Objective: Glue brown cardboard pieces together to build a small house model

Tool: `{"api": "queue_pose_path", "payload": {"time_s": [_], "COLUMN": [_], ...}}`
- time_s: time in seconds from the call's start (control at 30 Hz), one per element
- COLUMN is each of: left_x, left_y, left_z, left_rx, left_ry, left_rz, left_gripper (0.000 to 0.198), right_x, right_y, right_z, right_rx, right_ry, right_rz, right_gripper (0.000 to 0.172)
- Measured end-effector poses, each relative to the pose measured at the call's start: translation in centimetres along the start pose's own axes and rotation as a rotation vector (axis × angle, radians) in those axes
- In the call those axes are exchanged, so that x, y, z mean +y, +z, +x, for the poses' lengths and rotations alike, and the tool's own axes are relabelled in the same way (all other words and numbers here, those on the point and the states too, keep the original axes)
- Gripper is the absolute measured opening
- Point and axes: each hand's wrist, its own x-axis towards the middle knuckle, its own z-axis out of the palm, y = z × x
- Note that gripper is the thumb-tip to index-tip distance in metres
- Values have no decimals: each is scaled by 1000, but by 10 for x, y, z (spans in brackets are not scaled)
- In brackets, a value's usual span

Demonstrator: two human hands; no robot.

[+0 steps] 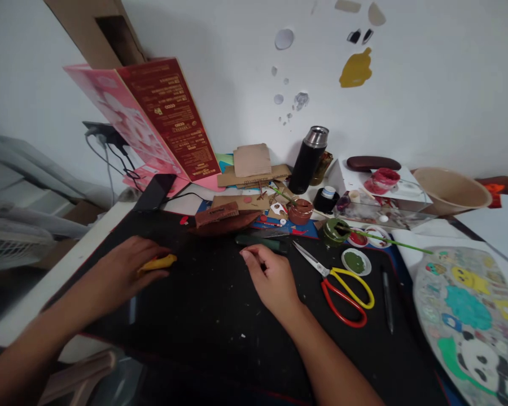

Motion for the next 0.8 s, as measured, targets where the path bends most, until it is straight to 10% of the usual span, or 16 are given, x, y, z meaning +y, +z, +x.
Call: {"api": "queue_pose_path", "payload": {"time_s": [0.37,0.8], "left_x": [-1,94], "left_y": [21,-26], "left_z": [-5,-6], "left_rx": [-28,103], "left_ry": [120,648], "left_rz": [305,886], "left_gripper": [34,53], "right_x": [1,-9], "right_y": [5,10], "right_z": [-3,-8], "right_rx": [-79,-246], "right_ry": [-66,-148], "right_rz": [-102,-125], "right_gripper": [27,26]}}
